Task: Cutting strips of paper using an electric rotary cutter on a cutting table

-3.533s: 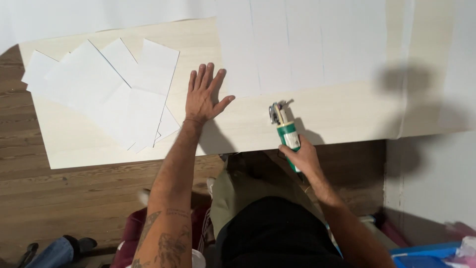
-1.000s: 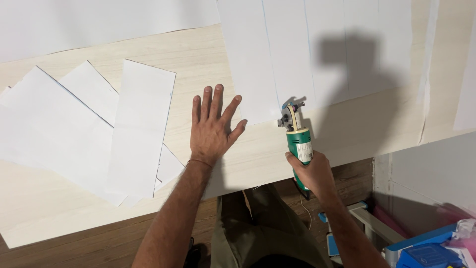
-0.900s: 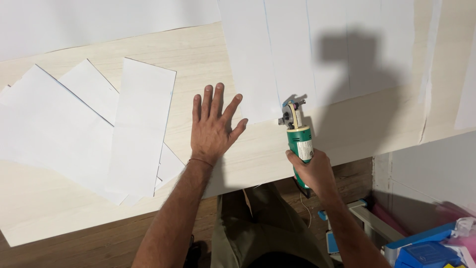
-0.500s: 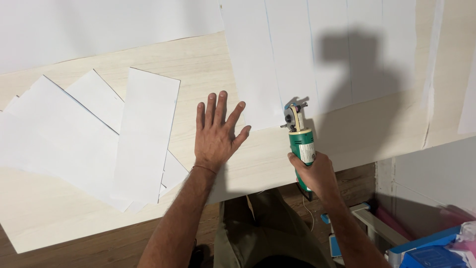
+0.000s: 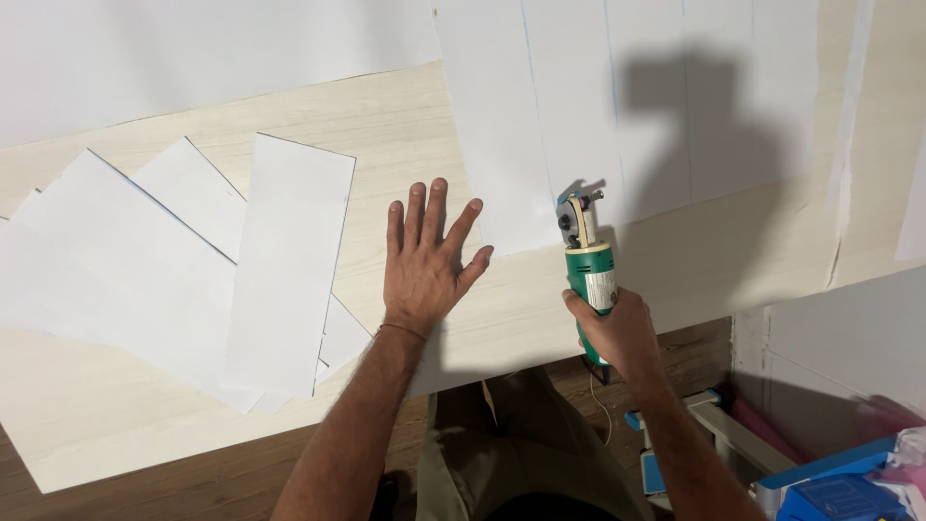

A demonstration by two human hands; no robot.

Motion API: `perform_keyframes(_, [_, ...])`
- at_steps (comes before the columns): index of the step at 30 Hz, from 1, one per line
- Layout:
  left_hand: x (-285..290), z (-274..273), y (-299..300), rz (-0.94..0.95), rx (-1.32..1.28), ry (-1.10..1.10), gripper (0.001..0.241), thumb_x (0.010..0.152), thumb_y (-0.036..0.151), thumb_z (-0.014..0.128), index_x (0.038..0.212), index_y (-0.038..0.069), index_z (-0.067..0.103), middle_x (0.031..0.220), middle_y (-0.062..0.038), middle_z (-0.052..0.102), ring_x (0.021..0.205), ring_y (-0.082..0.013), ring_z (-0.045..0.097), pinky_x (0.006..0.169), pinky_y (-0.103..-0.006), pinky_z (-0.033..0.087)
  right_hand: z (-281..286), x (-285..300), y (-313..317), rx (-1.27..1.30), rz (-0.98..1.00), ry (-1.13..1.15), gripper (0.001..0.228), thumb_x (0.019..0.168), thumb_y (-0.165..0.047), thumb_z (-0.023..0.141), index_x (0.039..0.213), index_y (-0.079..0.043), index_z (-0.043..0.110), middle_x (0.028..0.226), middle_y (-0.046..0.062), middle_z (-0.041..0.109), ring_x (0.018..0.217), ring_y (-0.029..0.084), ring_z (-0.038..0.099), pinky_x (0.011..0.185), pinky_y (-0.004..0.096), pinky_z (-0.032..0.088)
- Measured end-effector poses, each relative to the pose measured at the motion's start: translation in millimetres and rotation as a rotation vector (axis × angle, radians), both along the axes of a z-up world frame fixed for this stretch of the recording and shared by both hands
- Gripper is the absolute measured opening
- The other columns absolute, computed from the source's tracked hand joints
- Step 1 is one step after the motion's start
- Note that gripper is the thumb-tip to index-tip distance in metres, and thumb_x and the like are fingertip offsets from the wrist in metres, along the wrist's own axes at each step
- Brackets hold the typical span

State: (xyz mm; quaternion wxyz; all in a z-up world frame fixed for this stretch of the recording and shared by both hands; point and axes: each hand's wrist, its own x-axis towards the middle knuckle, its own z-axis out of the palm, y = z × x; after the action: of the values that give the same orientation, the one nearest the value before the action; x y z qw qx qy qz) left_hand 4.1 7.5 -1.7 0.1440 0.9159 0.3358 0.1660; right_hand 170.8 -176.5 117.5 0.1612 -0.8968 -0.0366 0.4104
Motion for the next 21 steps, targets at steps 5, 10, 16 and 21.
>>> perform_keyframes(5, [0.6, 1.4, 0.0, 0.004, -0.001, -0.003, 0.061, 0.100, 0.072, 0.047, 0.154, 0.045, 0.048, 0.167, -0.007, 0.036, 0.157, -0.0312, 0.029, 0.128, -0.0554, 0.018, 5.9, -1.2, 11.4, -0.009, 0.014, -0.008, 0.049, 0.089, -0.046, 0.077, 0.090, 0.003, 0.070, 0.066, 0.023, 0.072, 0.059, 0.032, 0.074, 0.068, 0.046, 0.059])
perform_keyframes(10, [-0.2, 0.5, 0.5, 0.002, -0.004, 0.000, 0.061, 0.100, 0.071, 0.048, 0.155, 0.044, 0.047, 0.168, -0.007, 0.035, 0.157, -0.0317, 0.028, 0.128, -0.0558, 0.019, -0.7, 3.0, 9.5, -0.009, 0.003, -0.013, 0.047, 0.088, -0.046, 0.078, 0.087, 0.001, 0.070, 0.064, 0.022, 0.072, 0.057, 0.030, 0.073, 0.066, 0.045, 0.059])
perform_keyframes(16, [-0.5, -0.4, 0.5, 0.005, -0.010, 0.016, 0.061, 0.101, 0.072, 0.044, 0.156, 0.046, 0.045, 0.169, -0.006, 0.033, 0.158, -0.0304, 0.025, 0.128, -0.0557, 0.018, 5.2, 3.1, 19.7, 0.035, 0.030, -0.016, 0.048, 0.090, -0.045, 0.076, 0.086, 0.002, 0.070, 0.064, 0.024, 0.071, 0.057, 0.033, 0.074, 0.064, 0.047, 0.059])
perform_keyframes(21, [-0.3, 2.4, 1.7, 0.002, -0.017, 0.008, 0.061, 0.101, 0.071, 0.046, 0.155, 0.044, 0.047, 0.168, -0.006, 0.035, 0.158, -0.0309, 0.027, 0.128, -0.0557, 0.019, 23.4, -1.2, 44.9, 0.046, 0.009, -0.013, 0.043, 0.090, -0.040, 0.075, 0.083, 0.002, 0.069, 0.062, 0.022, 0.070, 0.056, 0.030, 0.072, 0.063, 0.045, 0.059])
